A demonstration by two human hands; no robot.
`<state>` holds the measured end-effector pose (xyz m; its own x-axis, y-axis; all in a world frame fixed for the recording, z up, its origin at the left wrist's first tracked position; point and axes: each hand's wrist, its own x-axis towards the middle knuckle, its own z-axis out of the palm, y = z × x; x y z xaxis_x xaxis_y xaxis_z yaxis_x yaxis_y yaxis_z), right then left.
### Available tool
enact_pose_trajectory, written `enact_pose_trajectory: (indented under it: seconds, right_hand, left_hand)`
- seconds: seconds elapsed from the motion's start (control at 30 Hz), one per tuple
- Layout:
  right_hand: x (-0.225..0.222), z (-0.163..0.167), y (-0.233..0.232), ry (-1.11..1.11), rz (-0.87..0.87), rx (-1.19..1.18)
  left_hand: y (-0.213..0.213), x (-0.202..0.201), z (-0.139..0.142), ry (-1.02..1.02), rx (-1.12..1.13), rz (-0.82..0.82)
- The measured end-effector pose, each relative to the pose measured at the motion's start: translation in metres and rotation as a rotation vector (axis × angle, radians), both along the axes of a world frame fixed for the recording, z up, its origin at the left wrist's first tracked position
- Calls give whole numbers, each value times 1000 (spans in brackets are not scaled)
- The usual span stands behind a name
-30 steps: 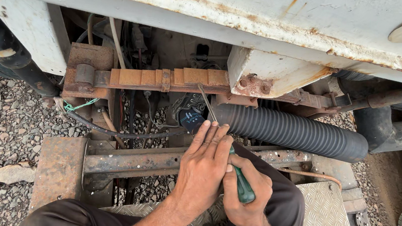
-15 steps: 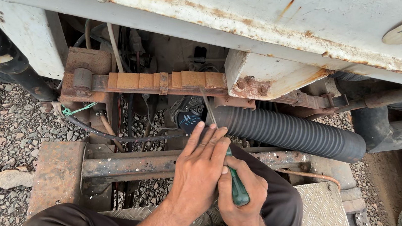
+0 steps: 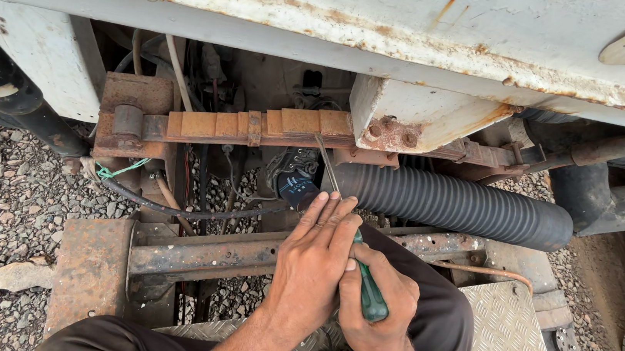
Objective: The person uses a screwdriver to pry and adjust a rusty leaf spring assembly under a white truck. They repeatedly insert the tool between the spring leaves and apply leverage to shift the components.
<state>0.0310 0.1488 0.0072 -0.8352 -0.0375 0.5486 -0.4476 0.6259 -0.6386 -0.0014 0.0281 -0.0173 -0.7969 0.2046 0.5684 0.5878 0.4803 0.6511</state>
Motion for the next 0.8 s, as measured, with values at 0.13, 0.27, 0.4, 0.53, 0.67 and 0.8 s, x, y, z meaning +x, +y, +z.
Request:
enact_pose_trajectory:
  seconds: [0.13,0.27,0.4,0.53,0.67,0.8]
  right_hand:
    - [0,-2,0,-32,-3,-16]
    - [0,-2,1,-24,15,-8]
    - [-1,-2,1,-6,35,3]
    - [-1,-1,0,3,26,-12]
    - [-1,-1,-2,24,14,1]
    - [0,-1,-2,7,0,13]
  left_hand:
    - [1,-1,2,14,-37,27]
    - [-3,1,6,12,-58,24]
    - [-5,2,8,10,-69,22]
    - [-3,-1,6,3,-53,14]
    - [-2,-2,4,2,-21,-5]
    - [-4,-1,5,8,-5,-7]
